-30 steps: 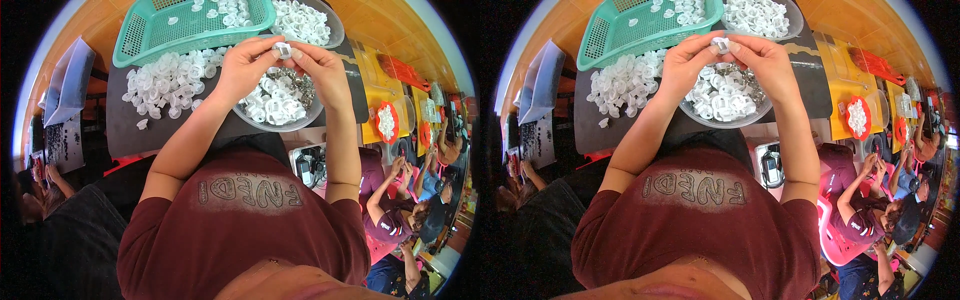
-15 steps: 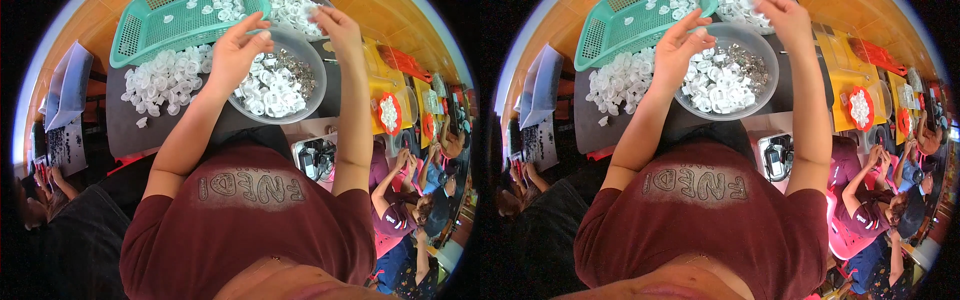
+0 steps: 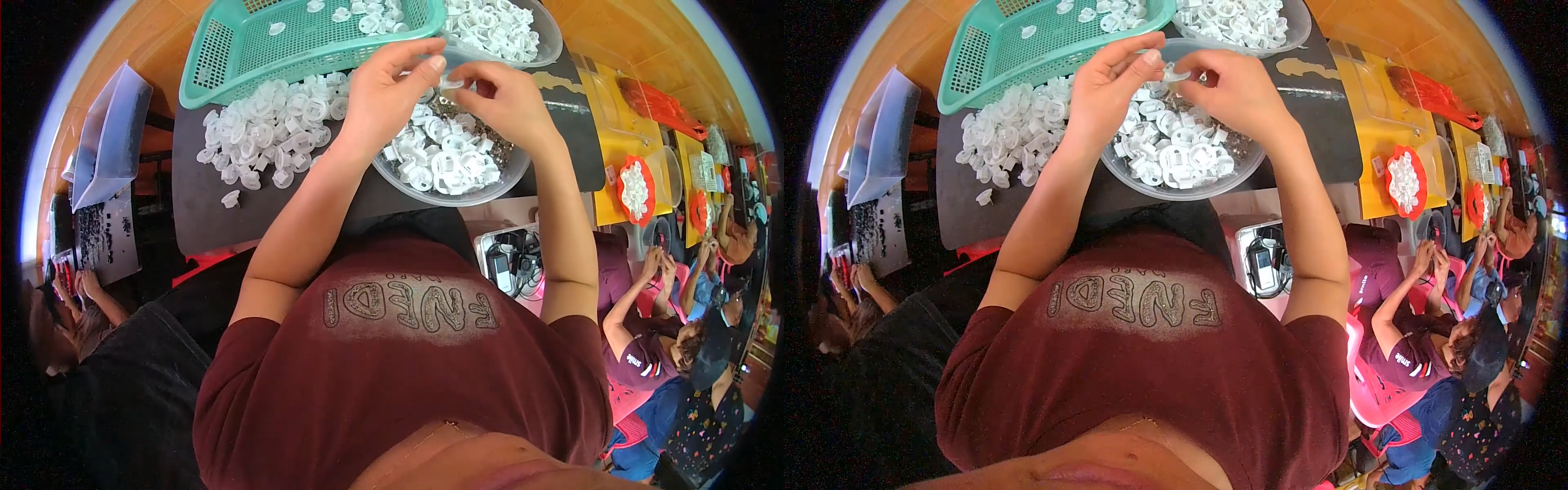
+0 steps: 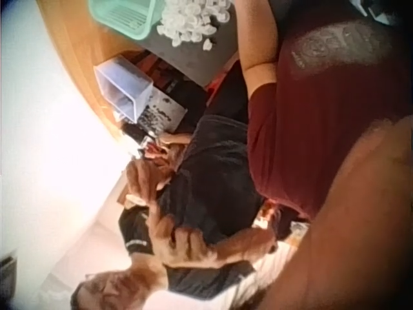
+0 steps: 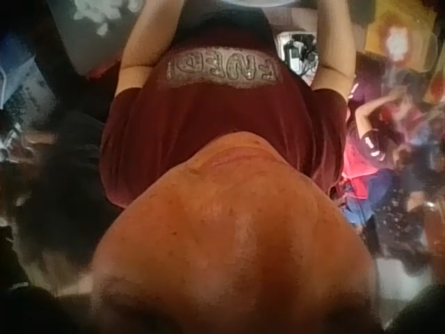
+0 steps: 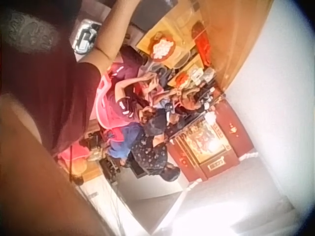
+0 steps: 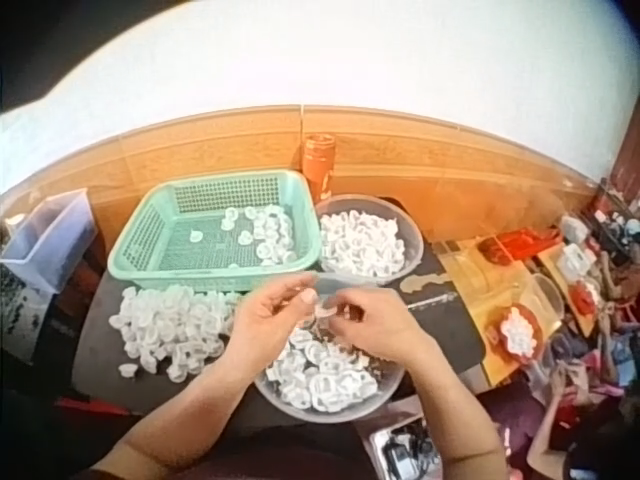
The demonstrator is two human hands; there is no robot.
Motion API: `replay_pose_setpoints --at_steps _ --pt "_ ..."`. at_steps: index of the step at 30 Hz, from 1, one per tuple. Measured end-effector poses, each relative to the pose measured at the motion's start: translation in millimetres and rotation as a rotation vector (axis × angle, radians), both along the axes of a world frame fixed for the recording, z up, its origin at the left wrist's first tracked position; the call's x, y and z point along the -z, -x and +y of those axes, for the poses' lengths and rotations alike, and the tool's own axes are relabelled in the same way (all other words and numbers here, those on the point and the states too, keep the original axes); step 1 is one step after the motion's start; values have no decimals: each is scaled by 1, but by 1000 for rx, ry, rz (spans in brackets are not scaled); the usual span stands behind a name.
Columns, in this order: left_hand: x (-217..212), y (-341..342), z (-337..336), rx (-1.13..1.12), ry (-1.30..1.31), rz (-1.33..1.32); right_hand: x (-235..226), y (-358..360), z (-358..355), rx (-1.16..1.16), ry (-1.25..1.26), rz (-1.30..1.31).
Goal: The person assembles small parts by inserting metal components into plastic pieces by hand.
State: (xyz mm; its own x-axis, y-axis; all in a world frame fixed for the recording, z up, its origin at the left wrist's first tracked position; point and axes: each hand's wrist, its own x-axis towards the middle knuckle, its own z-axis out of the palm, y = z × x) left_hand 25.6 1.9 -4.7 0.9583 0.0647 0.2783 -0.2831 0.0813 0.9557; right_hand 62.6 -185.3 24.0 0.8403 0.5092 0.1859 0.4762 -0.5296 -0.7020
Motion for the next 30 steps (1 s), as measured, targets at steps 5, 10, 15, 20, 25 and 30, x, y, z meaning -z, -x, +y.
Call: replay_pose_setpoints --at_steps 5,10,15,20,25,30 --pt "-3 4 -3 153 -32 94 8 10 -5 -45 -288 -287" --pt "-6 7 -5 198 -14 -16 19 17 -3 33 -582 -104" --pt "-13 12 -10 123 -1 -60 22 29 0 72 -758 152" --pt "-14 18 -14 81 -142 -159 20 28 -1 47 -743 380" --pt "-10 8 -5 92 -169 -162 8 12 -8 4 -617 257" --pt "-9 3 3 306 199 98 -7 -4 -14 -132 -397 234"
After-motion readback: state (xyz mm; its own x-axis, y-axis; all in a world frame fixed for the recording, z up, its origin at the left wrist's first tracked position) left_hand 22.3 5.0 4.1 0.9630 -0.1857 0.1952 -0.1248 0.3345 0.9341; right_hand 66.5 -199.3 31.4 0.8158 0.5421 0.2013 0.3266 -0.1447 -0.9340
